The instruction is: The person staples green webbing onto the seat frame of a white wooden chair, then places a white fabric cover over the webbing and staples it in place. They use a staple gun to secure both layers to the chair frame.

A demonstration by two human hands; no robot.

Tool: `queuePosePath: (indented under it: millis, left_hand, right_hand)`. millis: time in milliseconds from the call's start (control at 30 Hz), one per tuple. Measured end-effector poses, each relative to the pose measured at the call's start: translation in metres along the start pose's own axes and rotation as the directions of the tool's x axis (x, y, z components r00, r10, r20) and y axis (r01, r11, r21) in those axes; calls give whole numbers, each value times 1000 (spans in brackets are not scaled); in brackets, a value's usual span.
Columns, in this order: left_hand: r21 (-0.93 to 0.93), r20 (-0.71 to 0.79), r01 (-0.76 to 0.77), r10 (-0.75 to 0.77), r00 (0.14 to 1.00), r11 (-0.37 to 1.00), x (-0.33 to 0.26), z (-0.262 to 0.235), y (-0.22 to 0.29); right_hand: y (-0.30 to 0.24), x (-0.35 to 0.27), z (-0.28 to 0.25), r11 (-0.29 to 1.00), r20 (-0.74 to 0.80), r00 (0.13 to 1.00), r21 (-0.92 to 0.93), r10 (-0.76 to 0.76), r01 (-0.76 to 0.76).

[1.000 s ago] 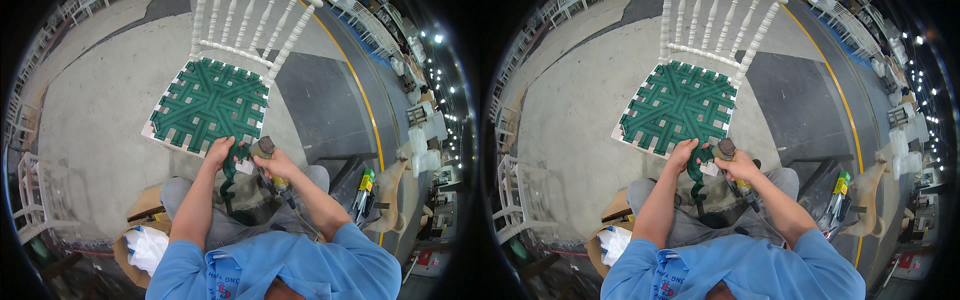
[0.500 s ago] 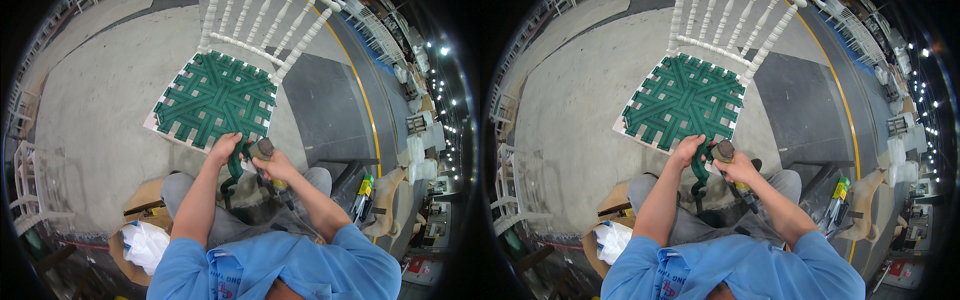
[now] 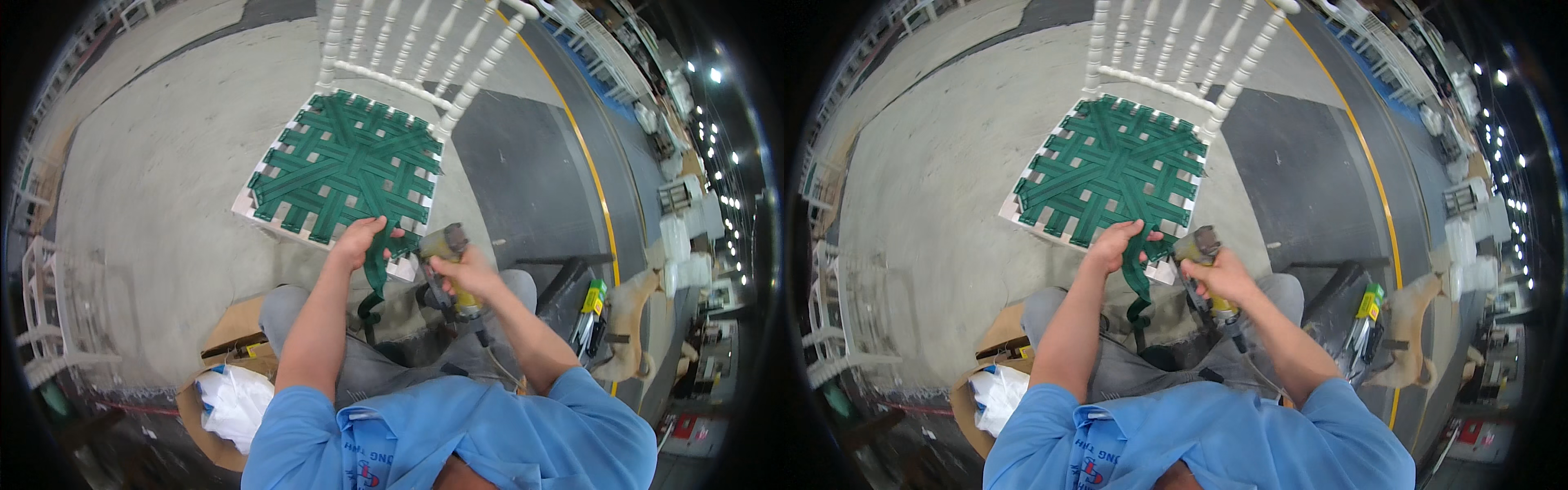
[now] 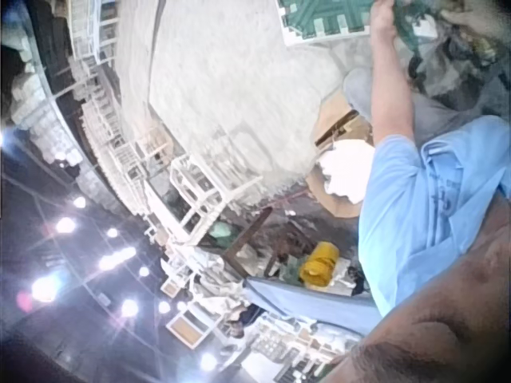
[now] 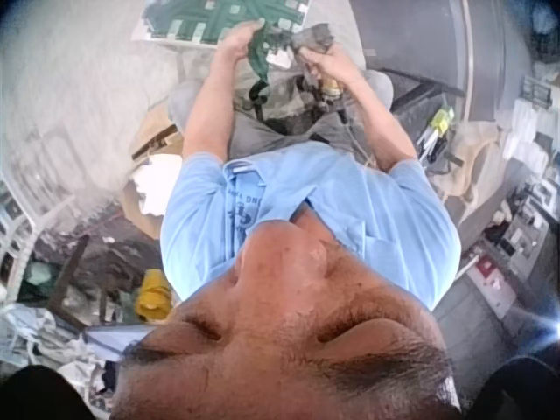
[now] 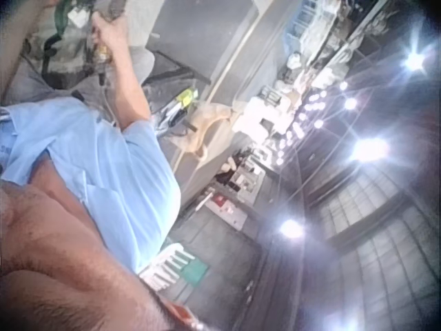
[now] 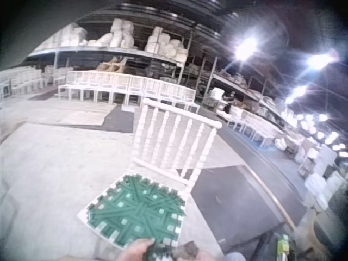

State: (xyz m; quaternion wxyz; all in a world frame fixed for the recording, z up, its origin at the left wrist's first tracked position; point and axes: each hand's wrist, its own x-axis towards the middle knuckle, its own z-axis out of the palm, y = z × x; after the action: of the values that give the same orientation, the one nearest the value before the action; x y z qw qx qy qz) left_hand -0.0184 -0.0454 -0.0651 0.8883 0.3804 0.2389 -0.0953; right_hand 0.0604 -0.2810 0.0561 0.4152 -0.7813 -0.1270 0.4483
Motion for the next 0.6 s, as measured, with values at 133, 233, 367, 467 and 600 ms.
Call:
queuePosePath:
  millis: [133, 233, 367, 467, 600]
  left_hand:
    - [194, -5, -19, 21, 1000, 981, -10, 5, -10]
    - [505, -21, -27, 43, 999, 863, -22, 12, -14]
    - [612, -124, -13, 112, 986, 791, -31, 42, -30]
    - [575, -154, -45, 163, 975, 817, -30, 41, -42]
    - [553, -226, -54, 212, 951, 832, -38, 43, -46]
  right_hand:
    - [1, -69, -76, 986, -221, 971, 122, -87, 116]
    - [16, -127, -145, 985, -451, 892, 144, -19, 93]
    - [106, -197, -226, 936, -643, 744, 345, 183, 68]
    - [168, -217, -253, 878, -563, 742, 474, 364, -71]
    - [241, -192, -247, 730, -421, 768, 678, 483, -87]
